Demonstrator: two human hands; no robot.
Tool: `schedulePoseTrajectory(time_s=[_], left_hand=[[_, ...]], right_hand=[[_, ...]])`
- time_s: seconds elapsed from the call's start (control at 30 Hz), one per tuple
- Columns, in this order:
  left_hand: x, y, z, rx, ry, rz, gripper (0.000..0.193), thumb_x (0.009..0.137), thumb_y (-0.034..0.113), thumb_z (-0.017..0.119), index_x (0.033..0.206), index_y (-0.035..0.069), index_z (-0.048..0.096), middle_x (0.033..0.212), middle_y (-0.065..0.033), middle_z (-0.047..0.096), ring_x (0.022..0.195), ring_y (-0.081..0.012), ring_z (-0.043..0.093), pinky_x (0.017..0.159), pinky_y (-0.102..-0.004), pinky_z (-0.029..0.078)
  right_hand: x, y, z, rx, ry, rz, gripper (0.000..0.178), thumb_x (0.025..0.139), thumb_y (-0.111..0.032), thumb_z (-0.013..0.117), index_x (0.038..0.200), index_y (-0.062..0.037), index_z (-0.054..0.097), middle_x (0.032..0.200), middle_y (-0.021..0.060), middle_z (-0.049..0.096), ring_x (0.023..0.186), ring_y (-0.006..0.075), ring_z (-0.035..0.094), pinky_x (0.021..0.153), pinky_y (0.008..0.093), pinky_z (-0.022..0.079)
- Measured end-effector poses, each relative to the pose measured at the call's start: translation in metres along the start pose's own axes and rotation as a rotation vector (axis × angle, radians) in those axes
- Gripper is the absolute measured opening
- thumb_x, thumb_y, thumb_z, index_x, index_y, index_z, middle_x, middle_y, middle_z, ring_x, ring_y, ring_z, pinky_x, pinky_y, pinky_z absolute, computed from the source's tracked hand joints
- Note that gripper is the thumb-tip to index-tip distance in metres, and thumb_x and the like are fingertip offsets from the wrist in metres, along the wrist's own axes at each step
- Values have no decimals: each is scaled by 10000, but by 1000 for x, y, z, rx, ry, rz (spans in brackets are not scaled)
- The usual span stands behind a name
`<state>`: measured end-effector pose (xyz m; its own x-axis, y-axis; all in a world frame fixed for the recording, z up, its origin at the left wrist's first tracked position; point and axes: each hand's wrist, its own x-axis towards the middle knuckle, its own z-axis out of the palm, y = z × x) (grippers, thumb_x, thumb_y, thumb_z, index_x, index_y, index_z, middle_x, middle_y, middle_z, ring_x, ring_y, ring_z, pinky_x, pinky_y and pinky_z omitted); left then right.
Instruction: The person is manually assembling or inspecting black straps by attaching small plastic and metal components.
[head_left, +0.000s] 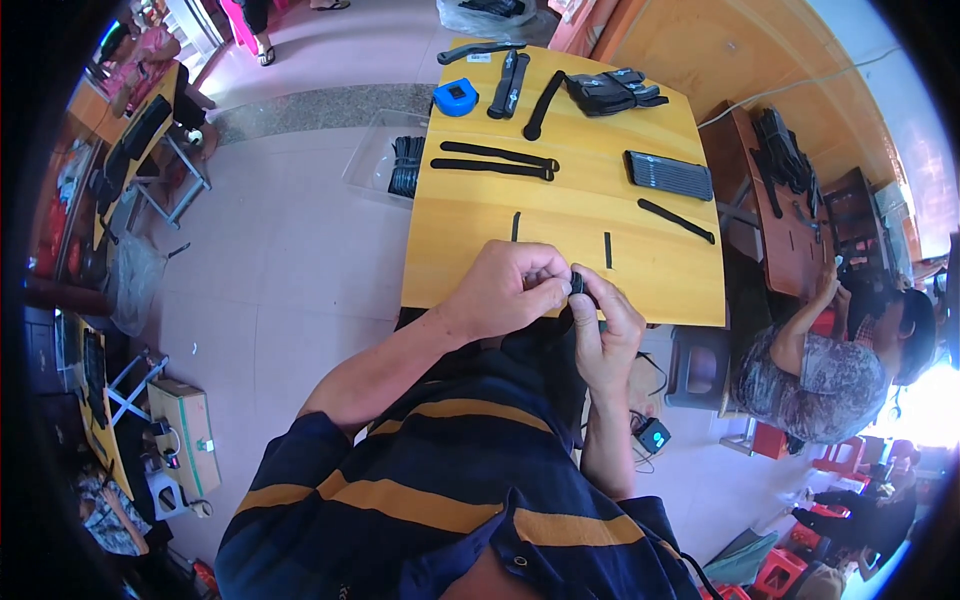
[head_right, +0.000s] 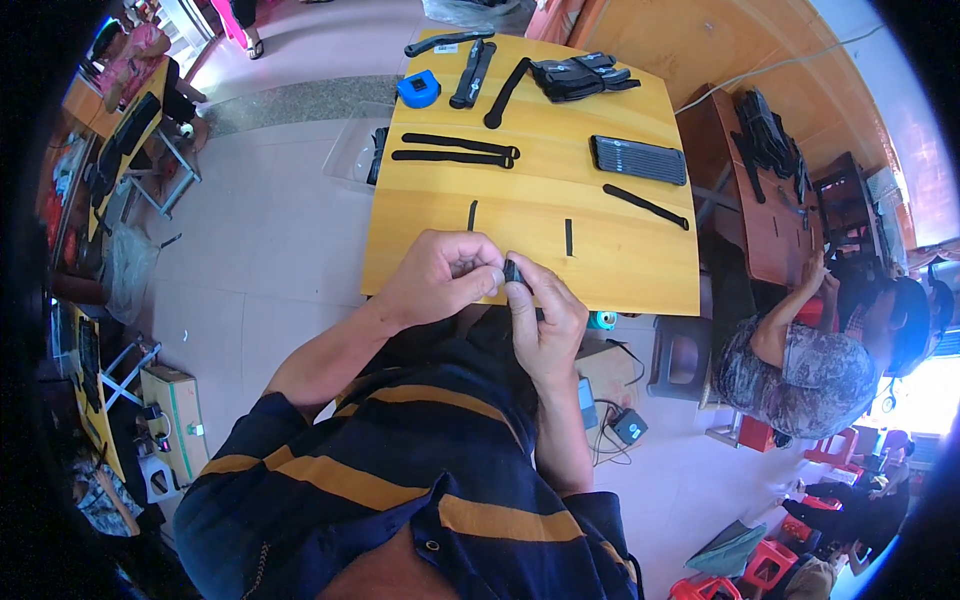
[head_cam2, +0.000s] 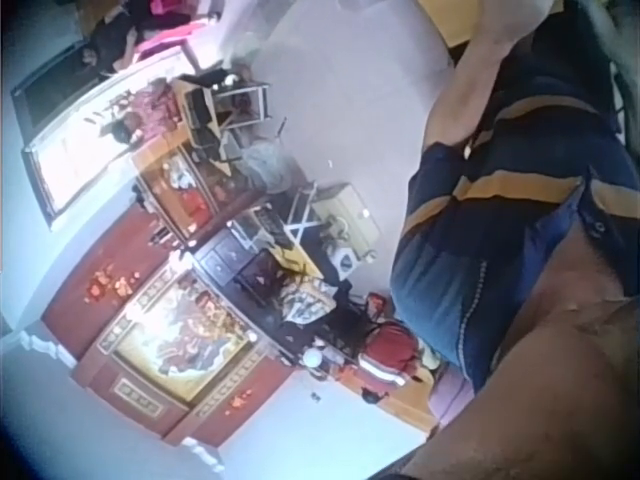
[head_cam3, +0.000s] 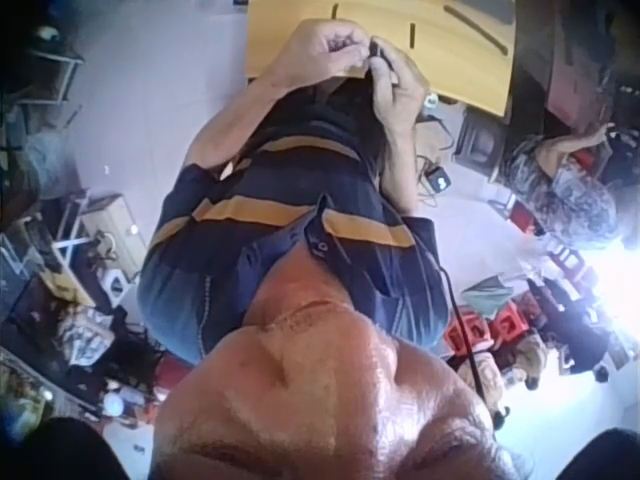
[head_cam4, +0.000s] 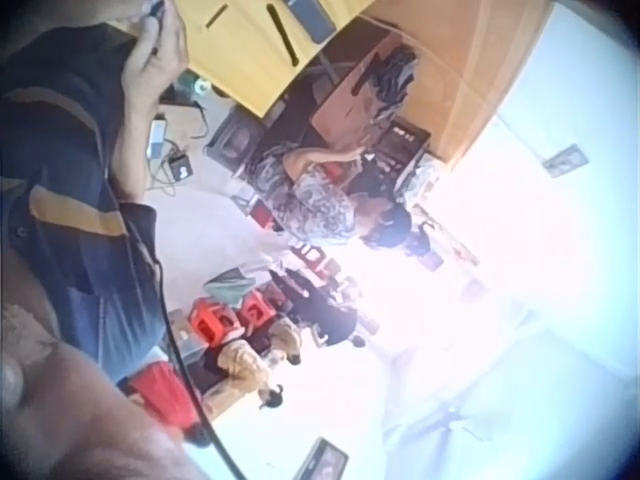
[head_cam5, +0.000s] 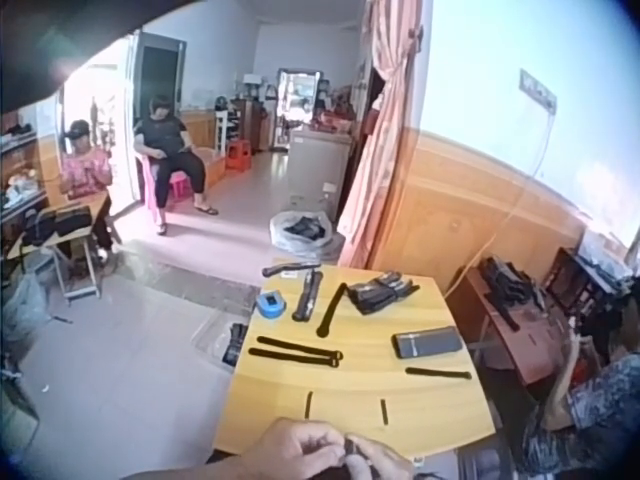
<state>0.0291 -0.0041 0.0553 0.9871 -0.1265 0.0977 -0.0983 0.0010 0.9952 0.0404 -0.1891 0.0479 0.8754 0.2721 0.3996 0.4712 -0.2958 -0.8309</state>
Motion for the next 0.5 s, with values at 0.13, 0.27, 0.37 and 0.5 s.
schedulePoseTrajectory(time_s=[0.13,0.27,0.37,0.5], left_hand=[[1,0,-3,36,-16,25,47,921,27,665,906,-11,687,759,14,647,665,-29,549,578,-213,436],[2,0,-5,23,-24,10,66,923,33,659,902,-21,690,749,-1,649,655,-38,561,569,-218,443],[2,-1,-6,10,-29,-6,76,918,33,652,898,-25,696,754,-13,664,665,-47,591,579,-215,459],[3,1,-8,6,-50,-59,91,898,35,635,892,-27,702,772,-34,692,684,-60,629,603,-214,488]], right_hand=[[1,-2,0,-24,-2,-33,262,902,1,700,1163,17,715,1023,169,748,927,243,737,819,316,562],[2,-2,0,-53,-12,-76,256,898,7,699,1153,17,719,1024,172,748,932,244,738,821,315,564],[3,-3,-1,-58,-21,-94,249,892,10,701,1140,18,724,1025,174,750,943,253,741,828,318,566],[3,-4,-1,-74,-29,-107,245,888,15,702,1132,19,726,1028,178,751,951,266,743,833,325,568]])
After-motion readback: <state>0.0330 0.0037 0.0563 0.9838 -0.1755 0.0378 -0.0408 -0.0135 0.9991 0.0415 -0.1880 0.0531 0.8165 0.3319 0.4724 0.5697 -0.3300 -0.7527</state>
